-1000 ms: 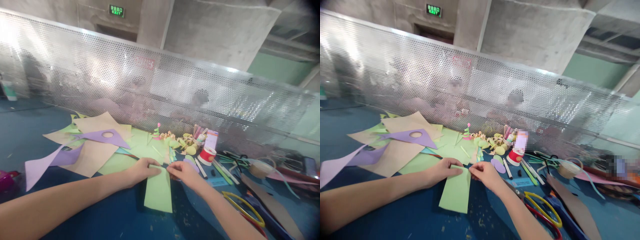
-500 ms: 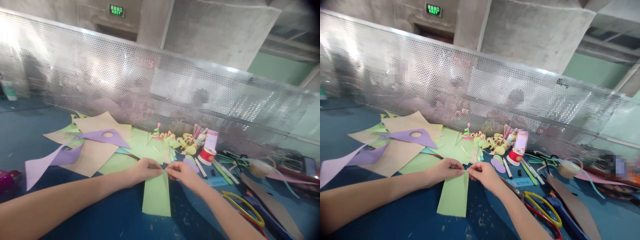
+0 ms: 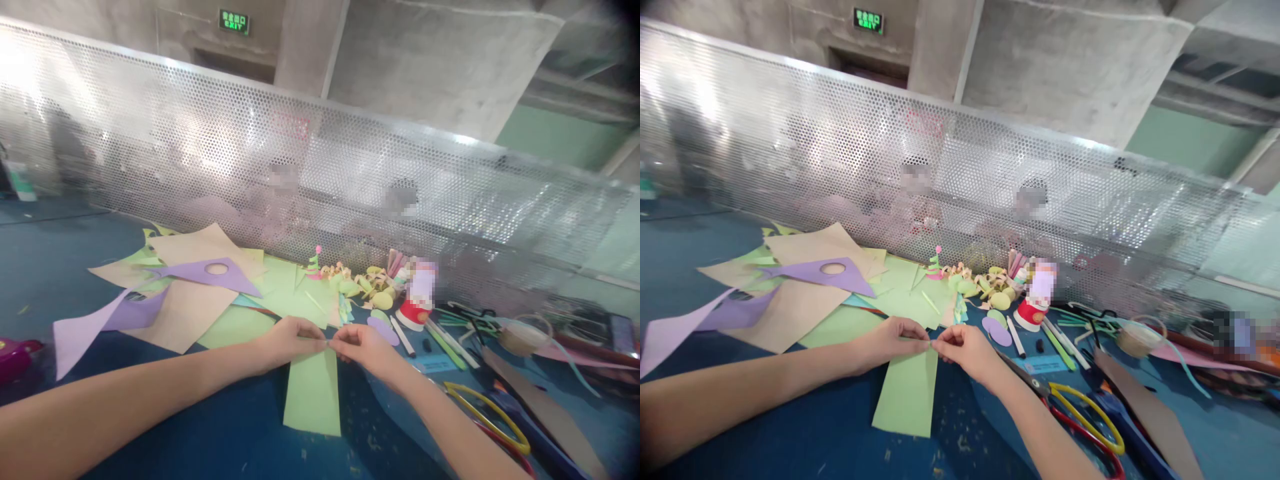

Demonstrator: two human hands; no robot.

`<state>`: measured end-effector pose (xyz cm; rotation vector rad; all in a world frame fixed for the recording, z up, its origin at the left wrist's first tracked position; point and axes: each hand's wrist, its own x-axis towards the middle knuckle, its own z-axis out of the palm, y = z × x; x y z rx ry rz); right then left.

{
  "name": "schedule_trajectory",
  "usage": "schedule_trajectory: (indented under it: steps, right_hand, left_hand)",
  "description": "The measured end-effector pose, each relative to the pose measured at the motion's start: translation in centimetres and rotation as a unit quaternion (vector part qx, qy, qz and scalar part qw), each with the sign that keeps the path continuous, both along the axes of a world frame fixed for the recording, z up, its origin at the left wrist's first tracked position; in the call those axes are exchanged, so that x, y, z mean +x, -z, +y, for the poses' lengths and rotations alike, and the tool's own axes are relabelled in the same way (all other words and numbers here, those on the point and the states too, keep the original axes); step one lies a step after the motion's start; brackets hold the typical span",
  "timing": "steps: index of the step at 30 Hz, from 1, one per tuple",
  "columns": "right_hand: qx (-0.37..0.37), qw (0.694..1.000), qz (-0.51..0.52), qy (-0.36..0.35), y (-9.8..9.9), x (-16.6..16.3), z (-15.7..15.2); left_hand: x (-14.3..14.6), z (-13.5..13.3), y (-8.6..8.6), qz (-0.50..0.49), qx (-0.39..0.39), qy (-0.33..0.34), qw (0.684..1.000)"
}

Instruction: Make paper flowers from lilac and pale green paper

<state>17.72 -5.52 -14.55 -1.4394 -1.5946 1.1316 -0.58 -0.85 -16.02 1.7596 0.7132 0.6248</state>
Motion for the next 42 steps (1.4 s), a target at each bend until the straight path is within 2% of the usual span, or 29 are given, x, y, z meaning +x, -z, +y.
schedule_trajectory:
  steps: [14, 25, 42]
  right_hand:
    - [-0.012, 0.998, -0.009, -0.059, -0.98, 0.2, -0.61]
    - [-0.023, 0.999, 0.012, -0.032, -0.23, 0.65, -0.02]
    - [-0.015, 1.0, 0.022, -0.011, -0.18, 0.43, -0.06]
  left_hand:
    - [0.08, 0.18, 0.15, -0.006, -0.005, 0.002, 1.0]
    - [0.07, 0.28, 0.59, 0.005, 0.013, -0.003, 1.0]
    - [-0.15, -0.02, 0.13, 0.039, 0.037, -0.007, 0.999]
